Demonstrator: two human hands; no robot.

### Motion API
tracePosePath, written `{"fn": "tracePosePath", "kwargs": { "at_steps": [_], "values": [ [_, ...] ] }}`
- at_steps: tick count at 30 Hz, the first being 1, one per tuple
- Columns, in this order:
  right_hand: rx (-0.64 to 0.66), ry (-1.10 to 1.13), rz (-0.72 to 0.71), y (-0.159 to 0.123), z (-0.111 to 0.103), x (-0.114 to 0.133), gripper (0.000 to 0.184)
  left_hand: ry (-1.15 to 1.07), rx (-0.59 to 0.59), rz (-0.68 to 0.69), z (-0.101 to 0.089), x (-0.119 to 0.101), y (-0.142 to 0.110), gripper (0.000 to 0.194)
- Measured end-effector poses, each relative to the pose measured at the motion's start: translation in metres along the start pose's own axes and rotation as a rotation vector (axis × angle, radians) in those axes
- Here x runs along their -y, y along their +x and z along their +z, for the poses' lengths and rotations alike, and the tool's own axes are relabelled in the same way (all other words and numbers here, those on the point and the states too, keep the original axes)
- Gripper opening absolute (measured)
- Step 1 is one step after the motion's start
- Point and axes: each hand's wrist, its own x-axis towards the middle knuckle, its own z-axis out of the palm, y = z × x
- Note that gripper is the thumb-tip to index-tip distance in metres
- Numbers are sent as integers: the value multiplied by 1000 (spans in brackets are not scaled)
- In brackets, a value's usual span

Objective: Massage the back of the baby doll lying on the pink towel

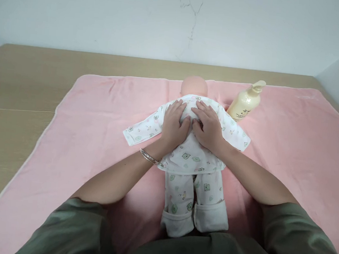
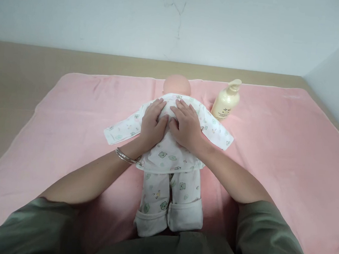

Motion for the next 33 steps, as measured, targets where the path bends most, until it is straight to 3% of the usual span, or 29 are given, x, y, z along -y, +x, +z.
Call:
{"fn": "tracePosePath", "kwargs": {
  "at_steps": [18,22,24,26,30,33],
  "values": [
    [41,-19,35,1,-1,0,40,1,14,2,0,-4,0,46],
    [117,-92,40,7,-4,9,39,9,35,-7,-1,-3,2,46],
    [159,-112,12,12,-15,15,39,5,56,-17,-4,-4,4,45],
    [122,-116,-34,18,-33,19,41,-22,57,-29,-10,-9,6,49],
    [-125,-173,-6,30,-86,13,46,-289,55,-30,-21,-36,18,61],
    [-225,-227,102,36,-116,-7,47,-584,247,-89,-16,-65,36,53]
  ]
}}
